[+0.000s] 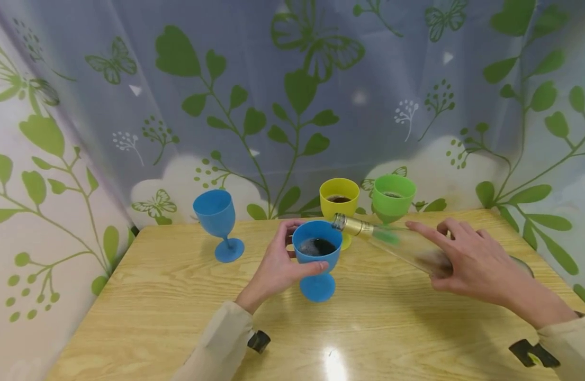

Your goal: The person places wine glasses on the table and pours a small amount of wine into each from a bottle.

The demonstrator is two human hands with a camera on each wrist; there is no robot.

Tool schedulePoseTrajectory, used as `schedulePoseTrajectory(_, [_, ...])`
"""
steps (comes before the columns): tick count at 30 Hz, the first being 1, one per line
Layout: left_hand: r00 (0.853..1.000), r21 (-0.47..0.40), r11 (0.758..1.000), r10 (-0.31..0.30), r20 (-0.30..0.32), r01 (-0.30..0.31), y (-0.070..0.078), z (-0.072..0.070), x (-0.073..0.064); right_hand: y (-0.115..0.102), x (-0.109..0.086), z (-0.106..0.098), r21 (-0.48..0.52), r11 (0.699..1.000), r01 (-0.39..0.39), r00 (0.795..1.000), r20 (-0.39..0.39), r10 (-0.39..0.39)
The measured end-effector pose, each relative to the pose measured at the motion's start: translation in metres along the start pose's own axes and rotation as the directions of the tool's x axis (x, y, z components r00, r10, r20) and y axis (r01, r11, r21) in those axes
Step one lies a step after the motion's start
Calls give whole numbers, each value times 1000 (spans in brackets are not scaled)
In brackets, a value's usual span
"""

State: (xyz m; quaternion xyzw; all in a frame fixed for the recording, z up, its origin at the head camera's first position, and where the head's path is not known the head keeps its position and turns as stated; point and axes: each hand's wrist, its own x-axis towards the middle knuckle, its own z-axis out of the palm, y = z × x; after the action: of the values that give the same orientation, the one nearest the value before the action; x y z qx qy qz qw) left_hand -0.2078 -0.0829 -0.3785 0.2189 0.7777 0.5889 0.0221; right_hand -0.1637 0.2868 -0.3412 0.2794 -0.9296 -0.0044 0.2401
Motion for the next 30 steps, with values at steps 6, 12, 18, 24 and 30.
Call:
schedulePoseTrajectory(6, [999, -7, 1000, -11, -43, 11, 0, -1, 3, 2, -2, 0, -2, 1000, -12, 1000, -7, 12])
schedulePoseTrajectory(12, [994, 3, 1000, -31, -109, 31, -1, -9, 11, 4, -7, 0, -19, 1000, -18, 1000, -3, 18])
schedulePoseTrajectory(18, [980, 21, 999, -43, -194, 48, -3, -18, 19, 5, -9, -1, -24, 1000, -7, 1000, -8, 7])
schedulePoseTrajectory(24, [967, 46, 997, -55, -248, 68, -3, -24, 24, 3, -10, 0, -24, 1000, -10, 1000, -2, 10])
schedulePoseTrajectory(30, [959, 50, 996, -59, -279, 76, -3, -26, 26, 3, -13, 0, -23, 1000, -19, 1000, 0, 19])
